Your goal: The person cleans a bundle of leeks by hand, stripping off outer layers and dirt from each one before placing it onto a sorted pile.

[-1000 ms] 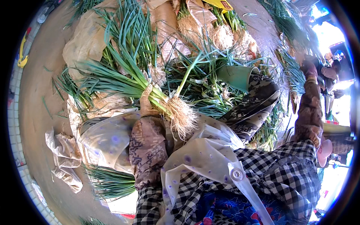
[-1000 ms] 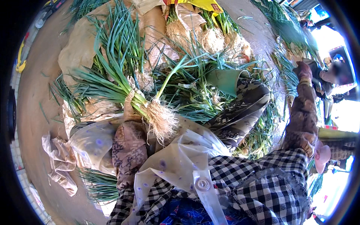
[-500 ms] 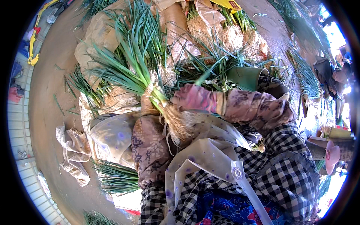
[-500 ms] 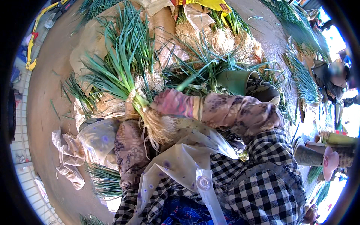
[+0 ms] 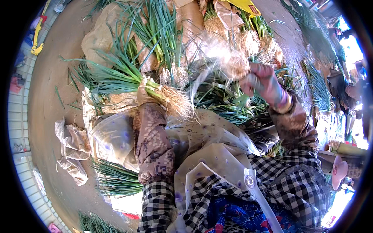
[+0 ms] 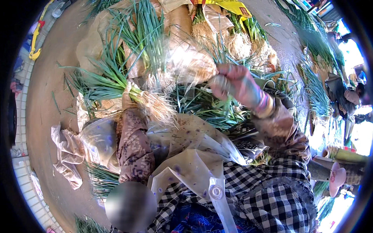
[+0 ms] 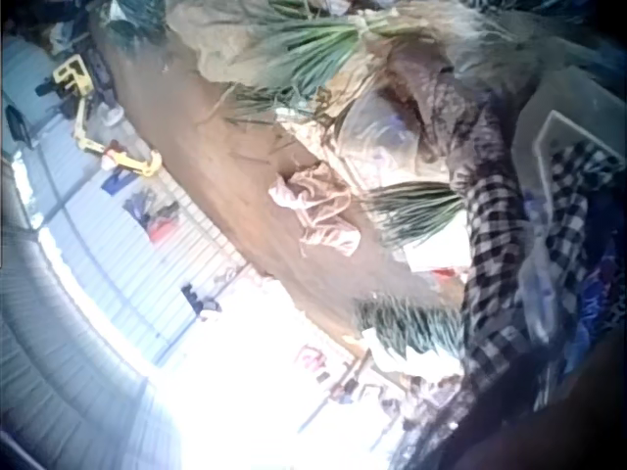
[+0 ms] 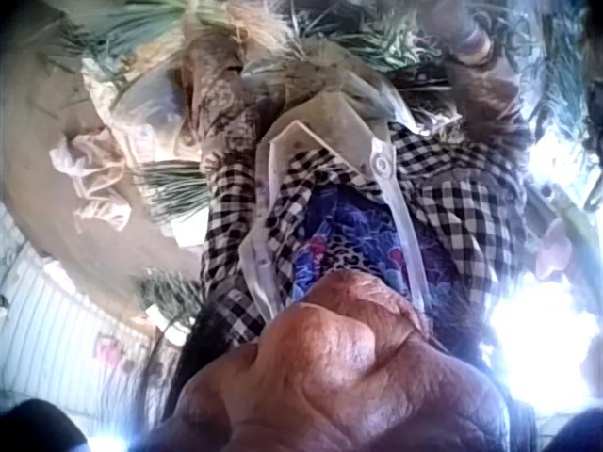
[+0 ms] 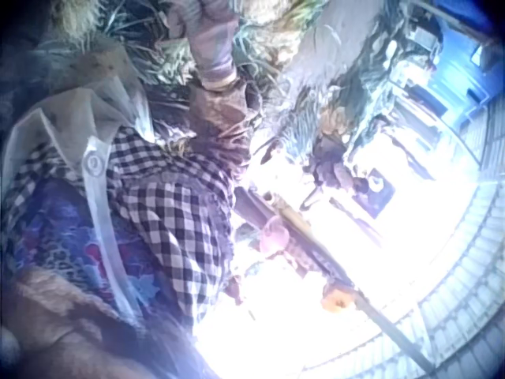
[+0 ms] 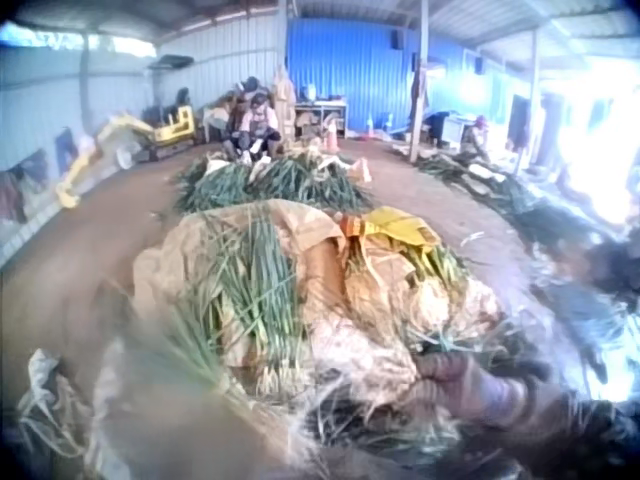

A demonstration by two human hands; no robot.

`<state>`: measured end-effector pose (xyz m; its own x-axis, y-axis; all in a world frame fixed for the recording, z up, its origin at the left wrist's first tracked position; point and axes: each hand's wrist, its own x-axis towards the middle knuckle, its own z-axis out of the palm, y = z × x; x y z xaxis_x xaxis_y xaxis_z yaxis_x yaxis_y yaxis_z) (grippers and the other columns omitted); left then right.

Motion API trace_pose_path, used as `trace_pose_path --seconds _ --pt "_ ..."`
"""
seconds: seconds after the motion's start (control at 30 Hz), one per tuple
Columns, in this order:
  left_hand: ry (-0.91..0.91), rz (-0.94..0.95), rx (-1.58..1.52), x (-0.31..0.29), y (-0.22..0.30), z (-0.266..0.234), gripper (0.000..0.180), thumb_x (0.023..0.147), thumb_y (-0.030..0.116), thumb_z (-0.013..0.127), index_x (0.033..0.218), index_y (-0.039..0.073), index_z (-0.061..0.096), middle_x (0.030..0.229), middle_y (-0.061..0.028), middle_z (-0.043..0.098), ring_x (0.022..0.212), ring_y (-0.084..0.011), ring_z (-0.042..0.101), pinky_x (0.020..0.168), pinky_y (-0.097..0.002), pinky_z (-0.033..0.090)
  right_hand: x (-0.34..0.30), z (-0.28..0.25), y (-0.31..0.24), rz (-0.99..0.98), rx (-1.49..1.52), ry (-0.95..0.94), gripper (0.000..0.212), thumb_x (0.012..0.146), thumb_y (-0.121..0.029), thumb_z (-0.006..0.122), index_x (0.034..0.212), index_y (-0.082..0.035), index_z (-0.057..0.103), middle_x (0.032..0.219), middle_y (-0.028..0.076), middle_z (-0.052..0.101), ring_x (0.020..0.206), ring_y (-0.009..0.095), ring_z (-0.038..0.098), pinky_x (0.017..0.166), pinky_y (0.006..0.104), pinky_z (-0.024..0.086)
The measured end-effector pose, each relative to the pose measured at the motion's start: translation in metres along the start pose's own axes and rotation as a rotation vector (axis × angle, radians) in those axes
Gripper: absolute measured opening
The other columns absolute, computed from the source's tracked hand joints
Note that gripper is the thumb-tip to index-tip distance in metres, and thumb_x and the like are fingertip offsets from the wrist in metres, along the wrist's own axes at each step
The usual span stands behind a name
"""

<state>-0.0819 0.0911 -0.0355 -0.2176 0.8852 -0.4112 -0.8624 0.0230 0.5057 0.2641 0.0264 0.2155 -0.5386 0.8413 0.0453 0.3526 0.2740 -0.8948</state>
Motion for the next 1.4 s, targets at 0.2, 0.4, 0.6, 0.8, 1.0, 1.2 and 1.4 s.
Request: trace_pose_path --seconds 0.2,0.4,0.6,0.8,1.0,1.2,1.4 --pt "-0.049 0.044 -0.044 -0.032 0.02 0.046 0.029 0.076 0.02 0.065 0.098 0.005 0.054 0.083 -0.0067 0.054 0.072 -0.0189 0.052 0.06 -0.0356 0.048 0.009 0.017 0.102 0.175 -0.867 -0.526 0.038 0.075 -0.028 0.06 0.106 -0.006 0.052 0.092 0.014 0.055 0.081 0.026 0.055 0.071 0.0308 0.045" --pt "-0.248 0.119 -0.083 -0.048 0.033 0.084 0.026 0.078 0.019 0.064 0.097 0.006 0.054 0.079 -0.0037 0.055 0.068 -0.0155 0.054 0.06 -0.0278 0.048 0.069 0.091 0.087 0.085 0.289 -0.294 0.07 0.078 -0.002 0.058 0.136 -0.007 0.018 0.129 0.011 0.036 0.11 0.018 0.04 0.091 0.034 0.038" --pt "-0.461 0.062 -0.06 -0.068 0.136 0.074 0.029 0.076 0.016 0.061 0.099 0.001 0.049 0.08 -0.0076 0.056 0.074 -0.0158 0.056 0.065 -0.0299 0.05 0.074 0.146 0.049 -0.2 0.219 -0.292 0.02 0.08 -0.02 0.057 0.086 -0.002 0.061 0.074 0.009 0.058 0.066 0.013 0.055 0.06 0.0257 0.044" --pt "0.055 0.398 0.416 -0.151 0.25 0.014 0.044 0.072 0.021 0.066 0.104 -0.002 0.048 0.094 -0.0121 0.057 0.08 -0.0205 0.057 0.068 -0.0335 0.05 0.074 0.088 0.101 0.108 0.148 -0.095 0.014 0.071 -0.007 0.054 0.079 0.002 0.061 0.063 0.005 0.057 0.052 0.011 0.05 0.043 0.0233 0.036" --pt "0.407 0.611 0.606 -0.224 0.307 -0.072 0.046 0.072 0.022 0.065 0.105 -0.004 0.048 0.096 -0.0137 0.056 0.081 -0.0213 0.057 0.07 -0.0334 0.049 0.054 0.085 0.123 0.595 0.12 -0.232 0.014 0.077 -0.013 0.054 0.084 -0.001 0.06 0.051 0.003 0.049 0.038 0.009 0.042 0.033 0.0216 0.028" --pt "0.748 0.553 0.758 -0.299 0.284 -0.157 0.047 0.072 0.024 0.065 0.106 -0.005 0.048 0.098 -0.0154 0.056 0.083 -0.0221 0.056 0.071 -0.0333 0.048 0.06 0.112 0.155 0.575 0.37 -0.29 0.018 0.081 -0.015 0.052 0.09 0.0 0.057 0.057 0.006 0.051 0.043 0.011 0.047 0.037 0.0231 0.032" --pt "0.826 0.096 0.865 -0.277 0.16 -0.249 0.049 0.072 0.025 0.065 0.107 -0.006 0.048 0.1 -0.0171 0.055 0.084 -0.0229 0.056 0.073 -0.0333 0.047 0.073 0.114 0.149 0.702 0.176 -0.361 0.021 0.081 -0.016 0.051 0.093 -0.001 0.058 0.062 0.006 0.055 0.045 0.011 0.049 0.038 0.023 0.033"
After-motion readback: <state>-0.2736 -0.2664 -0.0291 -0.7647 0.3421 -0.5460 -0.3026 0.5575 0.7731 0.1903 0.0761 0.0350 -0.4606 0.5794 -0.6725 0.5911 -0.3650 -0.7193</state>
